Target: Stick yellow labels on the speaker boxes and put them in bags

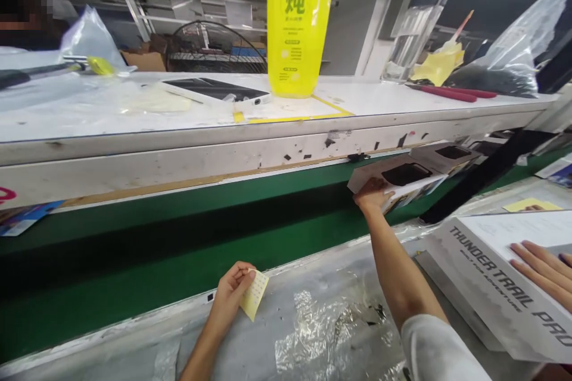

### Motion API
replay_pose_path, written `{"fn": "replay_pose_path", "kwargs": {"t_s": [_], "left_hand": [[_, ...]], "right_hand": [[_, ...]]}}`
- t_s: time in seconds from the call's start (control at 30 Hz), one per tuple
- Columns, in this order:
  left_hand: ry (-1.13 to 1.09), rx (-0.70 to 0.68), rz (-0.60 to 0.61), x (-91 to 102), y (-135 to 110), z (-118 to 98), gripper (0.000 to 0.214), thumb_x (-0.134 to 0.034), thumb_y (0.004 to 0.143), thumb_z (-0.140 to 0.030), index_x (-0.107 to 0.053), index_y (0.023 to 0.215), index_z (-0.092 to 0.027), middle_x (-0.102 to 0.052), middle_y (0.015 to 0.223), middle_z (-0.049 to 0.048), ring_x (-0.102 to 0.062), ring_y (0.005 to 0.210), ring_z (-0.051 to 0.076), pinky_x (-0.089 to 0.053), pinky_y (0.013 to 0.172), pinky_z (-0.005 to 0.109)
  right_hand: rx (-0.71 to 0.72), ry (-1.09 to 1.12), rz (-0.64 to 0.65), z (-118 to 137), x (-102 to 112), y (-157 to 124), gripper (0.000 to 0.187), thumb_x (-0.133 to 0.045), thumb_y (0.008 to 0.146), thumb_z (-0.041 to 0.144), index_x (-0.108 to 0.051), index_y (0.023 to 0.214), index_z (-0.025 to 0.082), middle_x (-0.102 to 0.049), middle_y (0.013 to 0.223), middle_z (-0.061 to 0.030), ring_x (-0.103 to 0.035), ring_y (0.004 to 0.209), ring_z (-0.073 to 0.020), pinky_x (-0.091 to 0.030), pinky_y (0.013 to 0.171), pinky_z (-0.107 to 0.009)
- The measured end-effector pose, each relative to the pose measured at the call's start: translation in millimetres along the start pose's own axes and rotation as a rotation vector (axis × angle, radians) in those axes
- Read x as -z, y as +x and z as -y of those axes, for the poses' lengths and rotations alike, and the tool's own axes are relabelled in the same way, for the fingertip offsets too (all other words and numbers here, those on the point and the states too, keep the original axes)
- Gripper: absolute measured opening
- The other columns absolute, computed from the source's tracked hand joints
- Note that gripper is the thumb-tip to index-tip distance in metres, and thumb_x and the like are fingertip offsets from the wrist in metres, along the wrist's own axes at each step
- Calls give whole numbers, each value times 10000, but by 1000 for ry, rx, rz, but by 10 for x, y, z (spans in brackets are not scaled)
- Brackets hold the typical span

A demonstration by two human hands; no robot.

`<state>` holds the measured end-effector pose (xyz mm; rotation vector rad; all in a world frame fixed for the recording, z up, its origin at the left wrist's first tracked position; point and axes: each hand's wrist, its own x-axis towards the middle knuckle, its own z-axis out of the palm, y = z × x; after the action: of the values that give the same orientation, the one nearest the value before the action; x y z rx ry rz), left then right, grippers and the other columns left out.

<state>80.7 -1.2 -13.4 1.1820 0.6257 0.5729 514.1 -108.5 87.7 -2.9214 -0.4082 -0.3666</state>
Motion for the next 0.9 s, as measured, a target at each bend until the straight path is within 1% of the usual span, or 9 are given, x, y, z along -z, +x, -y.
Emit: {"fn": "replay_pose_path", "kwargs": {"t_s": [0.17,0.3,0.4,0.47,0.57,0.67,0.8,0.83,0.9], "left_hand": [[-26,23,5,19,-20,-2,403,-787,824,-576,-692,912,-194,-708,790,34,-604,715,168,-406,643,245],[-93,42,3,-47,-23,-54,391,-823,796,-544,-704,888,-183,-712,780,41,-599,698,164,-405,632,244],[-260,41,-88,-88,-2,-113,410,-894,708,-500,-695,854,-172,-683,746,30,-580,673,156,-407,618,240],[-337,0,-202,-67,10,-169,405,-884,709,-495,-664,858,-190,-635,738,-3,-548,662,140,-404,613,233],[-377,-108,-410,62,-13,-307,357,-797,784,-511,-587,885,-241,-564,768,-46,-521,691,128,-415,640,223],[-371,-201,-560,242,-126,-498,297,-740,820,-486,-562,897,-261,-605,876,-38,-568,778,143,-447,704,236],[-300,-223,-529,329,-365,-659,224,-754,811,-391,-608,821,-222,-668,1287,47,-649,1061,231,-487,862,304],[-285,-222,-509,315,-415,-662,219,-750,816,-384,-610,805,-216,-644,1378,60,-640,1135,254,-482,893,317],[-274,-228,-490,279,-469,-643,221,-725,844,-401,-609,805,-218,-593,1490,63,-613,1230,275,-473,917,327]], "right_hand": [[153,12,3,286,39,-399,775,-626,830,234,-385,1485,-105,-443,1448,-413,-432,1361,-494,-331,1068,-591],[359,127,44,643,102,-1021,787,-643,833,234,-400,1510,-86,-420,1503,-401,-422,1366,-507,-310,1093,-599],[556,296,124,958,183,-1634,756,-703,830,304,-504,1484,-18,-494,1490,-348,-425,1363,-495,-299,1126,-620],[718,449,214,1125,268,-1990,714,-771,800,413,-621,1422,96,-626,1394,-254,-483,1333,-442,-347,1135,-576],[884,707,345,1196,423,-2219,562,-778,791,561,-746,1270,269,-738,1244,-94,-611,1224,-323,-472,1074,-441],[734,920,299,1017,501,-2022,477,-628,901,559,-749,1239,244,-690,1338,-103,-577,1300,-300,-407,1164,-447],[259,1070,170,659,357,-1594,824,-595,851,559,-484,1481,40,-352,1626,-264,-174,1565,-410,-67,1286,-593],[181,1101,207,604,301,-1545,892,-596,830,585,-439,1501,20,-347,1622,-283,-171,1564,-433,-89,1274,-629],[101,1173,353,557,216,-1557,888,-544,831,643,-471,1478,39,-495,1529,-269,-352,1498,-438,-271,1225,-642]]}}
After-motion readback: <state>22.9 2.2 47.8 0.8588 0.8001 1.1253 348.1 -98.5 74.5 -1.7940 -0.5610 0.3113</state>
